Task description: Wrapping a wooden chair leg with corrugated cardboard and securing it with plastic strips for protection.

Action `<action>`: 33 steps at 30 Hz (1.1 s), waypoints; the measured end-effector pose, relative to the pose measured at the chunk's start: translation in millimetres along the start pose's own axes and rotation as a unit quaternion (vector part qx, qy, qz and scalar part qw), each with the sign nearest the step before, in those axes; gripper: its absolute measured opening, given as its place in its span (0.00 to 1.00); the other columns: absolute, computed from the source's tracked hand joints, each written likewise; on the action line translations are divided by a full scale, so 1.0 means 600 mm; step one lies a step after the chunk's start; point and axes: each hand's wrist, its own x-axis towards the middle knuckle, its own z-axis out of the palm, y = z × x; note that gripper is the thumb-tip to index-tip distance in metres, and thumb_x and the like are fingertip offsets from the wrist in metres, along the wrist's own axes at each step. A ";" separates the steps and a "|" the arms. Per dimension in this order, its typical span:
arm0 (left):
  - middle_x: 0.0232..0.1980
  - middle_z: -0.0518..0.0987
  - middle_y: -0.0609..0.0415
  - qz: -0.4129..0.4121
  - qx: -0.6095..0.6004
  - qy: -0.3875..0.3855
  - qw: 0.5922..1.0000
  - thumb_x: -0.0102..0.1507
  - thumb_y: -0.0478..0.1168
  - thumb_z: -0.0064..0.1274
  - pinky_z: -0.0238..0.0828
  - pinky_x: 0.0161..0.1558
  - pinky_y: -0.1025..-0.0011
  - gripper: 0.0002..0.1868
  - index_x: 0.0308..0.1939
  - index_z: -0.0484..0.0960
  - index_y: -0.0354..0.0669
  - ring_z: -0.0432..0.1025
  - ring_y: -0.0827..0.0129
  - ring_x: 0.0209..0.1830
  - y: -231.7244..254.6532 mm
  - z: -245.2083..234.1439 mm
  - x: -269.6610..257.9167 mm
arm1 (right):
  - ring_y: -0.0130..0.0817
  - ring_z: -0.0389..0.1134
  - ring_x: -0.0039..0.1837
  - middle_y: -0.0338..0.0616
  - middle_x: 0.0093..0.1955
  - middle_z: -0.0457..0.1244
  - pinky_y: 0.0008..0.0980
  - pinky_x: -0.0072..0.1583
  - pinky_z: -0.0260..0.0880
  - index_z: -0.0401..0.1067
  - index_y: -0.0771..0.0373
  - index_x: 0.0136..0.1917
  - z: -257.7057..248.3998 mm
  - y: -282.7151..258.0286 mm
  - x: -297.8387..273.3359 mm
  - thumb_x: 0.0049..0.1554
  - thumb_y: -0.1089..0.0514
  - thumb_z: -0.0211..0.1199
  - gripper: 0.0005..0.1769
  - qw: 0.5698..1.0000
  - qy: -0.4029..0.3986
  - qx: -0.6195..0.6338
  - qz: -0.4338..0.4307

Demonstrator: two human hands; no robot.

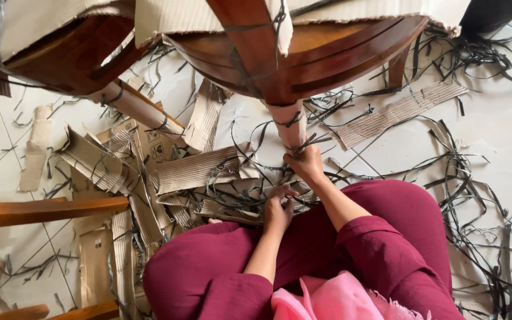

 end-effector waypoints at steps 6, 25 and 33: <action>0.54 0.80 0.45 0.108 -0.045 0.167 0.979 0.59 0.29 0.57 0.75 0.56 0.60 0.22 0.57 0.81 0.47 0.76 0.50 0.57 0.044 0.005 0.019 | 0.68 0.71 0.54 0.69 0.45 0.70 0.66 0.52 0.69 0.75 0.72 0.48 -0.026 -0.066 -0.042 0.46 0.48 0.72 0.26 0.993 -0.059 -0.085 0.061; 0.80 0.52 0.35 0.104 -0.136 0.165 0.971 0.58 0.30 0.49 0.44 0.76 0.57 0.44 0.76 0.47 0.33 0.52 0.46 0.79 0.175 0.048 0.002 | 0.41 0.76 0.43 0.48 0.46 0.73 0.36 0.44 0.77 0.79 0.65 0.51 -0.248 -0.108 0.022 0.52 0.47 0.72 0.21 0.963 -0.128 -0.232 0.049; 0.82 0.29 0.31 0.010 -0.078 0.195 0.978 0.58 0.48 0.57 0.26 0.77 0.53 0.61 0.77 0.25 0.32 0.30 0.44 0.83 0.171 0.131 0.022 | 0.50 0.64 0.63 0.54 0.64 0.56 0.44 0.64 0.70 0.60 0.65 0.66 -0.334 -0.101 0.116 0.55 0.66 0.67 0.28 0.952 0.285 -0.029 -0.105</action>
